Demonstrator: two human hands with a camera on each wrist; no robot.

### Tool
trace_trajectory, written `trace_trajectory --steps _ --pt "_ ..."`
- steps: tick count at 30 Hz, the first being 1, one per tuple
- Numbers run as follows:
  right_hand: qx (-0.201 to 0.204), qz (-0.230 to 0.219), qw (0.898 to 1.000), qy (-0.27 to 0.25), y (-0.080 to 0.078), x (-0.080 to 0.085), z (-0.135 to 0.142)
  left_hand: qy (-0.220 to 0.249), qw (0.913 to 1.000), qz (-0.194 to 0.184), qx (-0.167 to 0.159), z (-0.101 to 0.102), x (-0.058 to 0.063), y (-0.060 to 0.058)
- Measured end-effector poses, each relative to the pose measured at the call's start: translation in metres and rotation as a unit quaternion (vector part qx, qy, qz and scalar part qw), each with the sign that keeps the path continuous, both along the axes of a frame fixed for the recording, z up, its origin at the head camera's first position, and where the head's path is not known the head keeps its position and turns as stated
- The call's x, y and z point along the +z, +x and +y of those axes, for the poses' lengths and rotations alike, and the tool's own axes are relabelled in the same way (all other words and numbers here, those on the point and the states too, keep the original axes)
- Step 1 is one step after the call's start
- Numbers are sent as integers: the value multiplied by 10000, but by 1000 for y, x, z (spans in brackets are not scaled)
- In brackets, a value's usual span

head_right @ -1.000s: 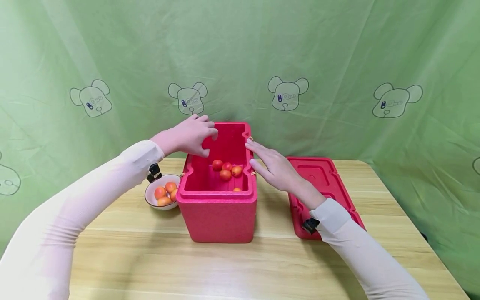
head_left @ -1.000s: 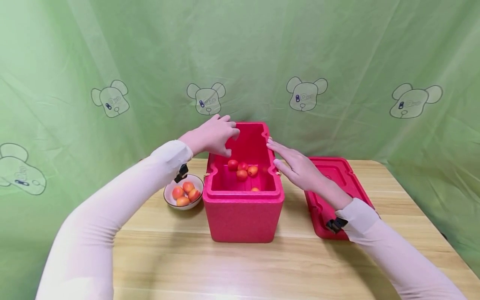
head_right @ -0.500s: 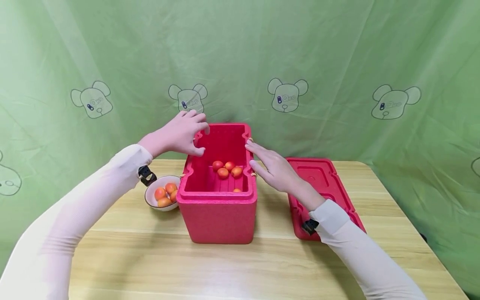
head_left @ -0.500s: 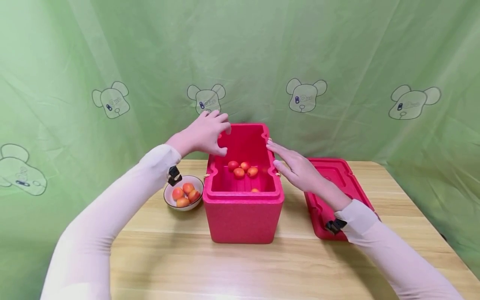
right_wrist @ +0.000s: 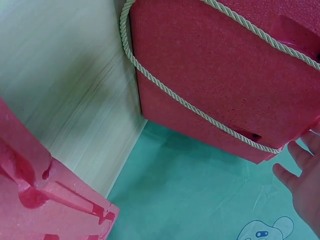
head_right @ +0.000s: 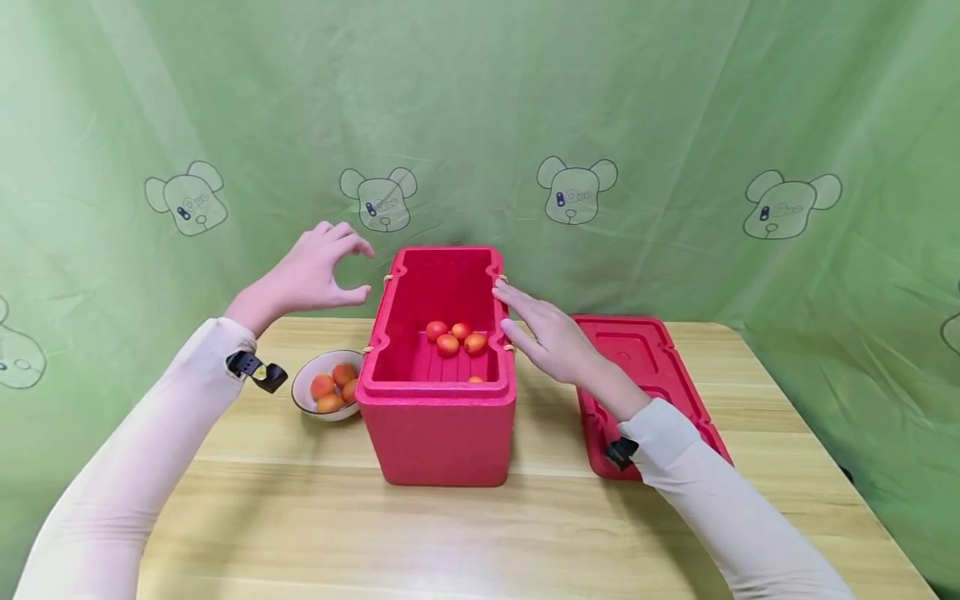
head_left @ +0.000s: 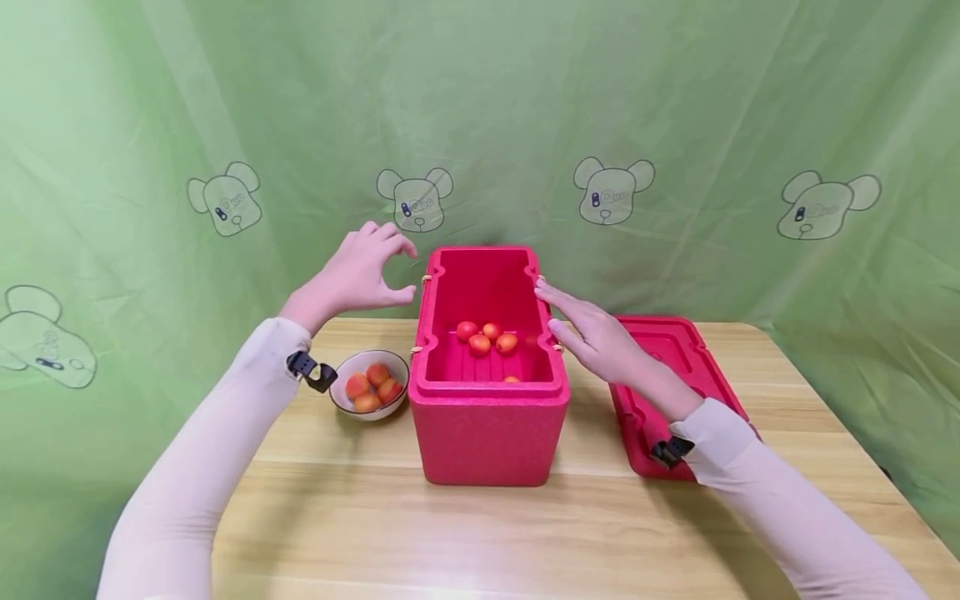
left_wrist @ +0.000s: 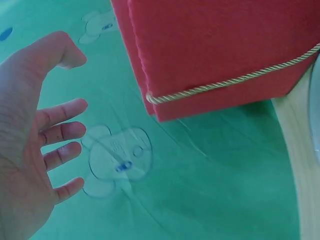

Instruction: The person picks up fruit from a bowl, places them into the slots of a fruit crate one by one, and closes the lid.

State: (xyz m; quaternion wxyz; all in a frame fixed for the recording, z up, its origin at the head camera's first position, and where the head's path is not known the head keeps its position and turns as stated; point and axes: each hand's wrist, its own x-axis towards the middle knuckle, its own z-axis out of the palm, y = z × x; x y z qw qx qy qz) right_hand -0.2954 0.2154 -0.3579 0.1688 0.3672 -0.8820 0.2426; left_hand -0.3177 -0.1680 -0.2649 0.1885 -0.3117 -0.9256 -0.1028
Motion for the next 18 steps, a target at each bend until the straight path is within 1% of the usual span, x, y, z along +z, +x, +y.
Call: trace_trajectory --steps 4,8,10,14,18 --pt "-38 -48 10000 11 1 0 0 214 9996 -140 124 -16 -15 2" --pt "-62 -76 10000 -5 2 -1 2 235 9991 -297 196 -28 -35 3" --pt "-61 -70 10000 -17 2 0 3 171 9990 -346 203 -33 -45 2" --pt "-42 -38 10000 -39 2 1 3 -44 9985 -512 199 -41 -63 5" --pt "-34 -51 10000 -40 3 2 3 -259 9964 -784 207 -48 -81 10"
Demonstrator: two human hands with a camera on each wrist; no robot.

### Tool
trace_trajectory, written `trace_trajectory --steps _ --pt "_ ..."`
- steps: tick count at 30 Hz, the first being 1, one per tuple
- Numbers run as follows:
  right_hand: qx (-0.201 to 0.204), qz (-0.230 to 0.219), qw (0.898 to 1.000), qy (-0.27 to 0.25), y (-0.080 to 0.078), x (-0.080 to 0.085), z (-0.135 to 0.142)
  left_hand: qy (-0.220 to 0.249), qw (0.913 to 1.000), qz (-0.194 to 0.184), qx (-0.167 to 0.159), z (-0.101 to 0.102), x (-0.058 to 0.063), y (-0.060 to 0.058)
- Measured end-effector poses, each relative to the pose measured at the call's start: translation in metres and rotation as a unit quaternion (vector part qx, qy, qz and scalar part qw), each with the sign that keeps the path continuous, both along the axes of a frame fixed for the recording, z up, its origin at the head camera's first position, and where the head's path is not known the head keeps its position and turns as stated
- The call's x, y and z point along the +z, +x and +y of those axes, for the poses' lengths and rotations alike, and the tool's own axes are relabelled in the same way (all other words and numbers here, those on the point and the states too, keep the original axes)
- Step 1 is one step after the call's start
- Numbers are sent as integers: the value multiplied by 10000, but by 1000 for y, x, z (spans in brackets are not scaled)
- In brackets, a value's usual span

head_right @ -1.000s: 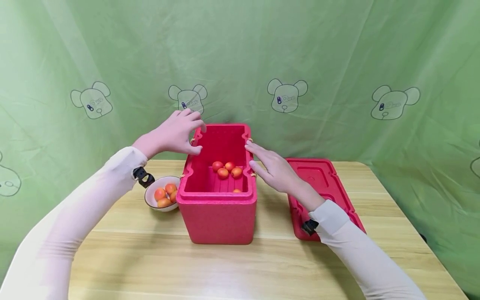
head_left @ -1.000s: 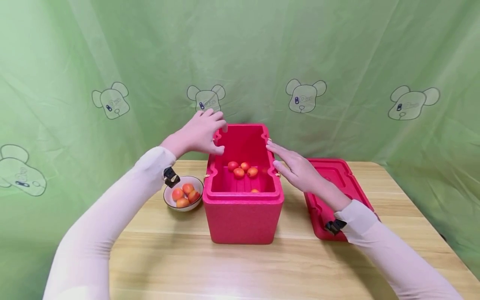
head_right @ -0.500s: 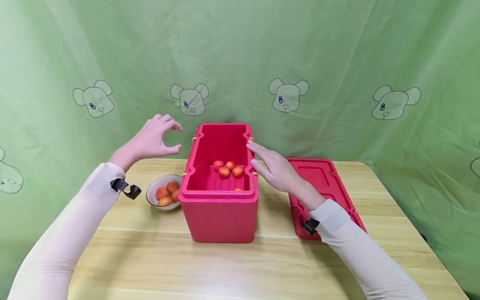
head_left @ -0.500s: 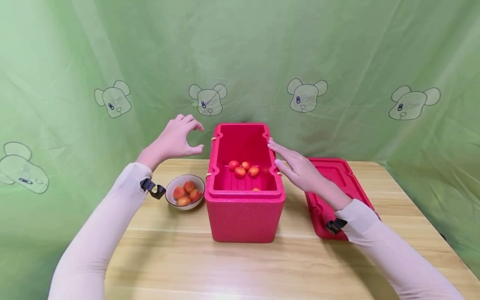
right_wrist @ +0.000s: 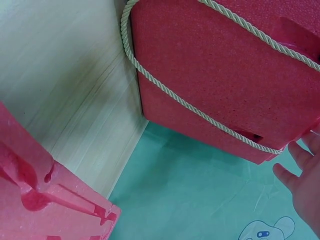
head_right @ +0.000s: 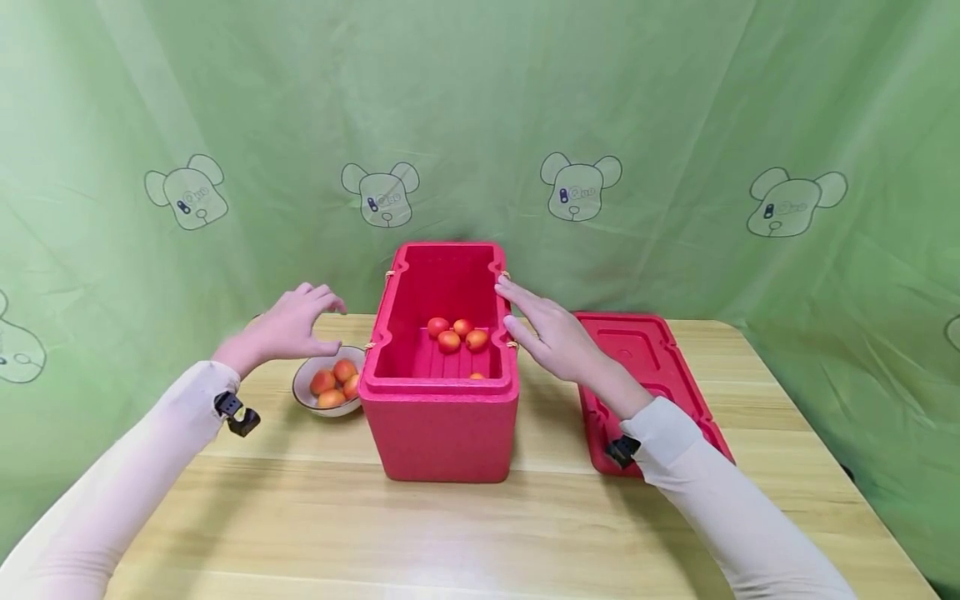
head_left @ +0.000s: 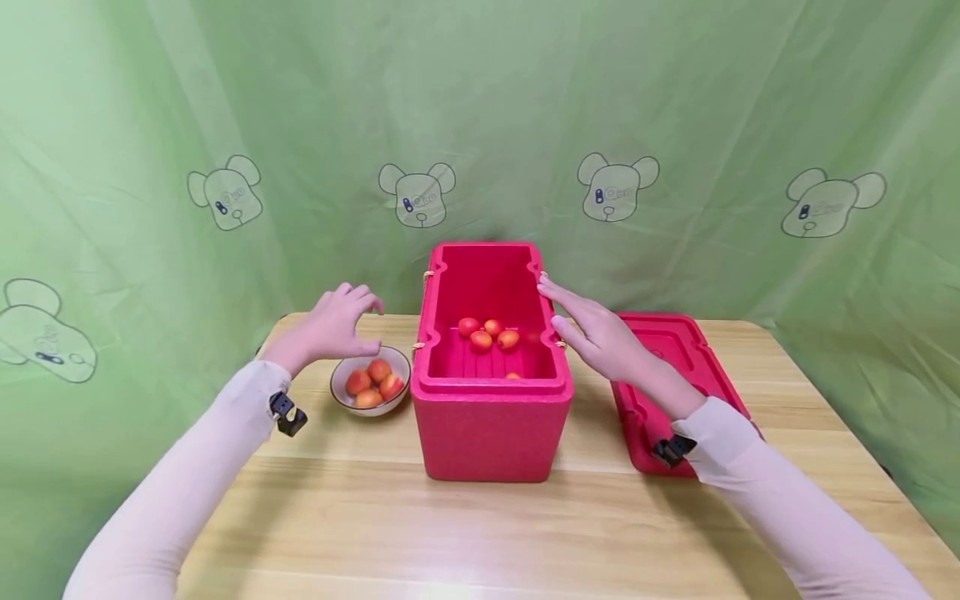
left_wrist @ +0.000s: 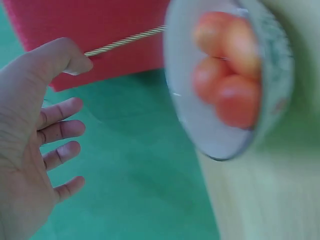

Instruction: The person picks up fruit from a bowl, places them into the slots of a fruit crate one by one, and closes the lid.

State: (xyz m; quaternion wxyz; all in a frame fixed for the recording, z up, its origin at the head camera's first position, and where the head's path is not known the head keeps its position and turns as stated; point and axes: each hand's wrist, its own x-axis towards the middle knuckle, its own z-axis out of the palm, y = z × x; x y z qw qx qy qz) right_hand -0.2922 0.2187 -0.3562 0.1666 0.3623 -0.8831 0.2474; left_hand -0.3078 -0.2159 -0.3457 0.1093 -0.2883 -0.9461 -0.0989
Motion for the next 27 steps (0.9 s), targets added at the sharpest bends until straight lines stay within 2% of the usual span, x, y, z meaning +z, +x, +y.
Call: trace_trajectory --steps 6,12,18,27 --pt "55 56 10000 -42 -2 1 0 -310 9993 -211 -5 -7 -20 2" --pt "23 -21 10000 -50 -1 -1 -1 -604 9973 -410 -67 -13 -33 5" --pt "11 12 10000 -59 1 -2 0 -746 9940 -797 3 -15 -39 7" --pt "3 51 9999 -93 0 -2 0 -941 9910 -951 -56 -14 -46 6"
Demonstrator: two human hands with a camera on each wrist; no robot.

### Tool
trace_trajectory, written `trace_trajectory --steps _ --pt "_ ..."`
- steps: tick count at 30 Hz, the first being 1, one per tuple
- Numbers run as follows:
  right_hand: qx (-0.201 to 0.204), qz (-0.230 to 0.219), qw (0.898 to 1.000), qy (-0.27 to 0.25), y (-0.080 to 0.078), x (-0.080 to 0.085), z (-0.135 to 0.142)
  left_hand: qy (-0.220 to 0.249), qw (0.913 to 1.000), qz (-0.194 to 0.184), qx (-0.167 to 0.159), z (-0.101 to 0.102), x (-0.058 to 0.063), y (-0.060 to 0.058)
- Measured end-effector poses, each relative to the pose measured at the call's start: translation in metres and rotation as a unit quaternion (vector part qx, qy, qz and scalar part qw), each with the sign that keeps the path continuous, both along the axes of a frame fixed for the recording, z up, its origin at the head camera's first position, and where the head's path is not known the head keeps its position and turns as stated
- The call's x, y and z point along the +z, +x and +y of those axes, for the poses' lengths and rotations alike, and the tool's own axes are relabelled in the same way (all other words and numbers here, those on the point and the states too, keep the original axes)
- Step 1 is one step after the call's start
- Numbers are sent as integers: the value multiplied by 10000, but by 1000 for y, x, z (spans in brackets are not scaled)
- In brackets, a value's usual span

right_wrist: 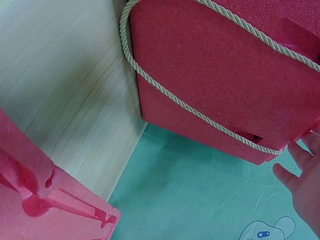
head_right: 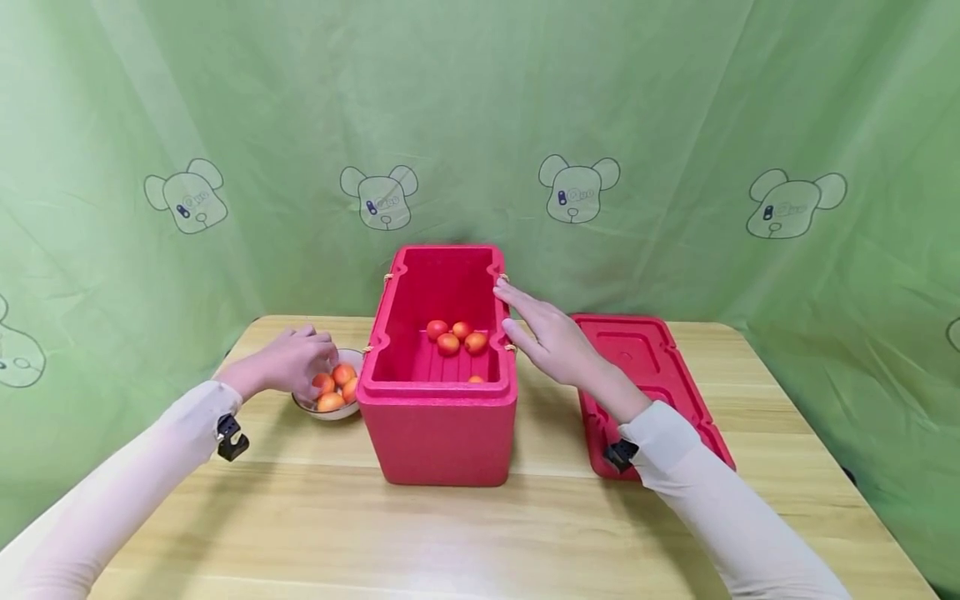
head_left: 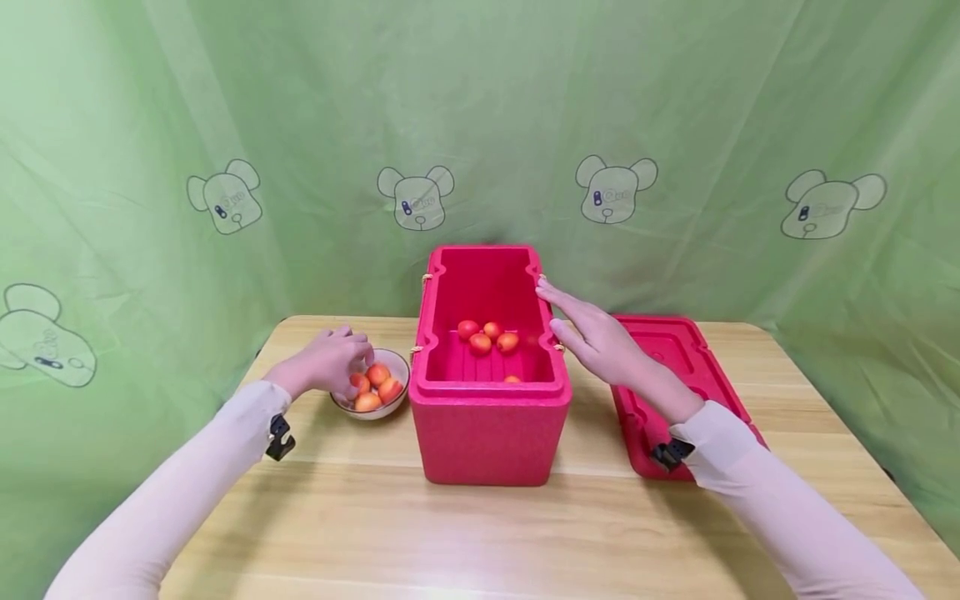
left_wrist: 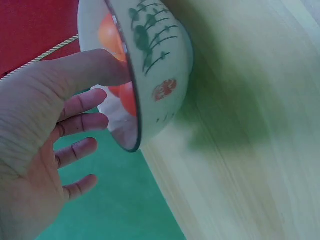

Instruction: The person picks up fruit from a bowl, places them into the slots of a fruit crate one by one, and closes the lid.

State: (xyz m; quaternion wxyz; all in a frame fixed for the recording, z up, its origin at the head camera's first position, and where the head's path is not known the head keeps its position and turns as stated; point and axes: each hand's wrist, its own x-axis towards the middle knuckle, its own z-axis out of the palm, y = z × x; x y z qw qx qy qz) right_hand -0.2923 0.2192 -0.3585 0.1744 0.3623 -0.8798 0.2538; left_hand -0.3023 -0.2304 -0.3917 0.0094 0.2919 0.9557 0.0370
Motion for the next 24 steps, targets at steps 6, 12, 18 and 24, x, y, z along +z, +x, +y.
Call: trace_trajectory --steps 6,12,18,24 --pt "38 -15 10000 -7 0 -1 0 -145 9999 71 -54 -1 -7 -2" --pt "6 -30 10000 -7 0 1 0 -71 9999 115 -72 -2 -9 -2" --pt "10 -42 10000 22 -2 1 -1 -24 10000 64 -30 -2 -7 -1" --pt "7 -47 10000 2 -2 -1 0 -78 9999 59 -31 0 -8 -1"
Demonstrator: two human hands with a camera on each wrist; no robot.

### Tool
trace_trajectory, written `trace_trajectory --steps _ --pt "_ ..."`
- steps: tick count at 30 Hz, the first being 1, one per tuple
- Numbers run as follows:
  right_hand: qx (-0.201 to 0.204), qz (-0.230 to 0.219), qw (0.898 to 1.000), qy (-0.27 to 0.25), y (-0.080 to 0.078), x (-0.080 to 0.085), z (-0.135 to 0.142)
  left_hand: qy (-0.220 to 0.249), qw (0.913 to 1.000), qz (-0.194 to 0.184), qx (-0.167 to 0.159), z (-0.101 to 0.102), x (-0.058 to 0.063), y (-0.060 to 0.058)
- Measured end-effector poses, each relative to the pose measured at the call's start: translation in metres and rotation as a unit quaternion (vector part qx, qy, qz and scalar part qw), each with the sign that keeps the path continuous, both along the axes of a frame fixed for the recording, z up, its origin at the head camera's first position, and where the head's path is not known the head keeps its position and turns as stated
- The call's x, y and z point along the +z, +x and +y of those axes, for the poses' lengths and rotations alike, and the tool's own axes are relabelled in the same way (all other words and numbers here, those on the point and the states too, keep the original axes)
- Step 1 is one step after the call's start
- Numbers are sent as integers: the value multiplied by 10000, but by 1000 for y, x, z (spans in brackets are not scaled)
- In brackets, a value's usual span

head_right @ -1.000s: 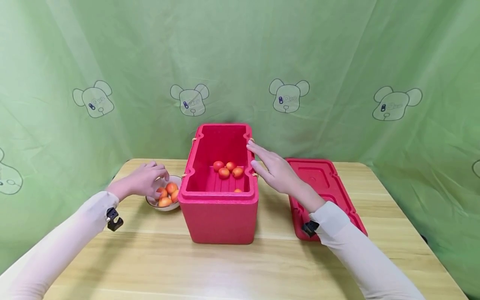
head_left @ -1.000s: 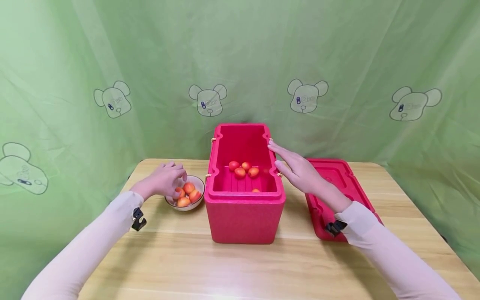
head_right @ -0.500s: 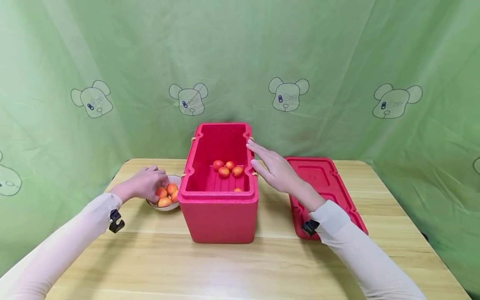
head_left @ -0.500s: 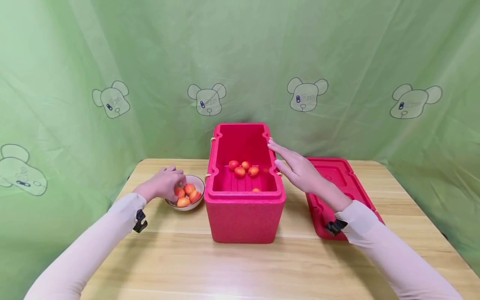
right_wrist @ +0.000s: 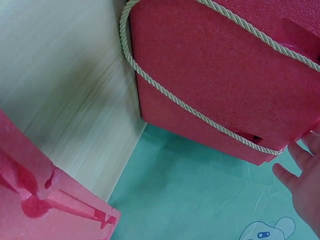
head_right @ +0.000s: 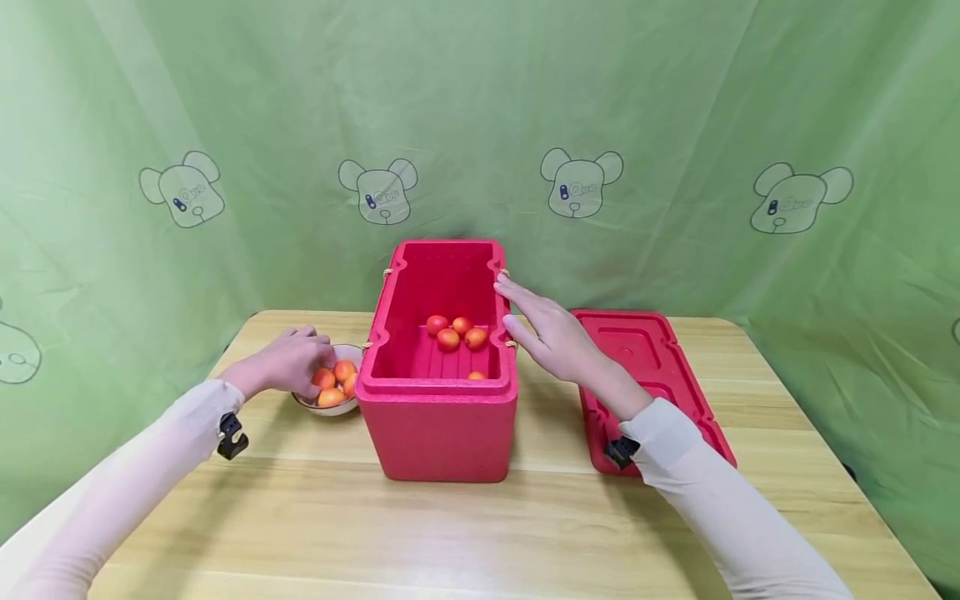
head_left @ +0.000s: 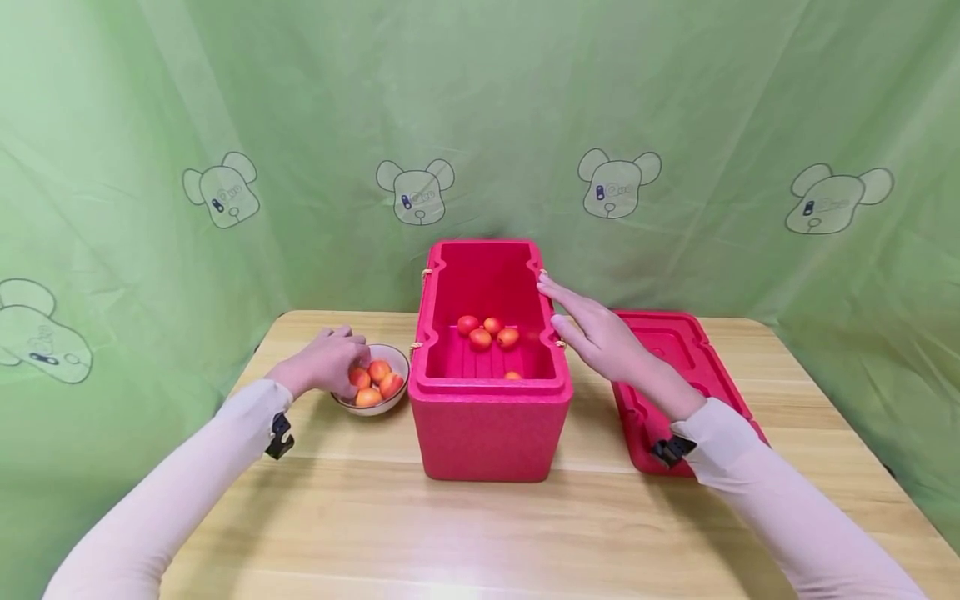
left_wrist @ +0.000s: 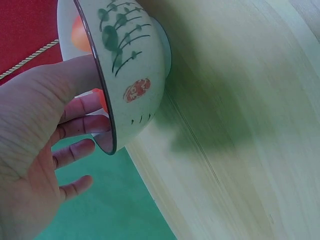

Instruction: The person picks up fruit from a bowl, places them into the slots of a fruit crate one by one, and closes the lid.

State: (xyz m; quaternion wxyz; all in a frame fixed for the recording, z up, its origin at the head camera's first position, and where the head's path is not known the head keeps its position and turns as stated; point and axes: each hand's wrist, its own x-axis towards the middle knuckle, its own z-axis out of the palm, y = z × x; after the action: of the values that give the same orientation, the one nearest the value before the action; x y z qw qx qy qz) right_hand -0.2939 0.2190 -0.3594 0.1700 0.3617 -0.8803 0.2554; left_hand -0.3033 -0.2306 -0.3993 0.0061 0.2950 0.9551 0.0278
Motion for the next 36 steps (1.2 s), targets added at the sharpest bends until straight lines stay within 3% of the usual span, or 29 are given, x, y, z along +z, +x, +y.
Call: trace_trajectory --steps 11,20,29,36 --pt "21 12 10000 -14 -1 -1 0 -56 10000 -11 48 1 -4 0" --pt "12 20 10000 -21 -1 -1 0 -62 9999 -80 37 2 0 -2" --pt "-8 -15 10000 -31 0 0 1 186 9995 -94 221 5 22 -4" --pt "1 -39 10000 -14 1 1 0 343 9988 158 319 5 42 -8"
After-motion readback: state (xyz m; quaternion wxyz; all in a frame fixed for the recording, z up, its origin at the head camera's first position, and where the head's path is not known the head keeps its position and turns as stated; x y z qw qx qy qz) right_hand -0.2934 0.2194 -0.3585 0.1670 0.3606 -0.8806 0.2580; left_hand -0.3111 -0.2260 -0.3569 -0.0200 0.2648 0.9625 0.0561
